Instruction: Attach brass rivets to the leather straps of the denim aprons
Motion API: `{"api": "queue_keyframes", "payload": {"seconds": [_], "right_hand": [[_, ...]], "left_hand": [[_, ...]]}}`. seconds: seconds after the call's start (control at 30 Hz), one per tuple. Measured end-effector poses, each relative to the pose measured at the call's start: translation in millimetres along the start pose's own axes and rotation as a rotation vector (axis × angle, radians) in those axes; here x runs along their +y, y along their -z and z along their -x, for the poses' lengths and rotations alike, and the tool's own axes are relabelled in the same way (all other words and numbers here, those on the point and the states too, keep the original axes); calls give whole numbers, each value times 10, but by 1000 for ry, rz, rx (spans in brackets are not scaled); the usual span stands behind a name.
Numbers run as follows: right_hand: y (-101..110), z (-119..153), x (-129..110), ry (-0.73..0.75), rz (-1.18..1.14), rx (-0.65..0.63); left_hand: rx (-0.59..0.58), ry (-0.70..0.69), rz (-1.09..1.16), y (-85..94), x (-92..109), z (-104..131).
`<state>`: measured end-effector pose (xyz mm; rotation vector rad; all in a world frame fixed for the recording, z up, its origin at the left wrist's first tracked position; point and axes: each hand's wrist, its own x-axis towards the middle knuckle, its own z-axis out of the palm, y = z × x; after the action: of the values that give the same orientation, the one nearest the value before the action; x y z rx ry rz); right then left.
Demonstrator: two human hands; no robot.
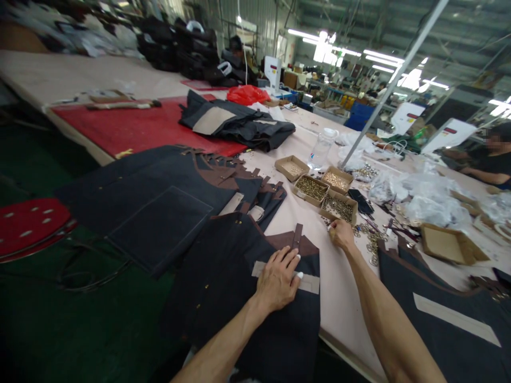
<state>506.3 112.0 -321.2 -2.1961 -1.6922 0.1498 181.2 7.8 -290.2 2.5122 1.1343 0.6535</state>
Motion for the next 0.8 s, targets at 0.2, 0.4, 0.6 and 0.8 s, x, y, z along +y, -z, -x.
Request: {"api": "queue_keyframes", "payload": {"seconds": [0.2,0.4,0.6,0.8], "right_hand": [[-20,7,106,-53,-13,-5],[10,32,82,-104,10,-59],[55,93,96,-33,44,-127],[130,223,-172,127,68,-155]], "left_hand": [[13,-2,-11,11,14,28],[9,-8,-21,4,15,34],[7,-11,-25,-11,22,60],[2,-8,-26,-1,41,80]]}}
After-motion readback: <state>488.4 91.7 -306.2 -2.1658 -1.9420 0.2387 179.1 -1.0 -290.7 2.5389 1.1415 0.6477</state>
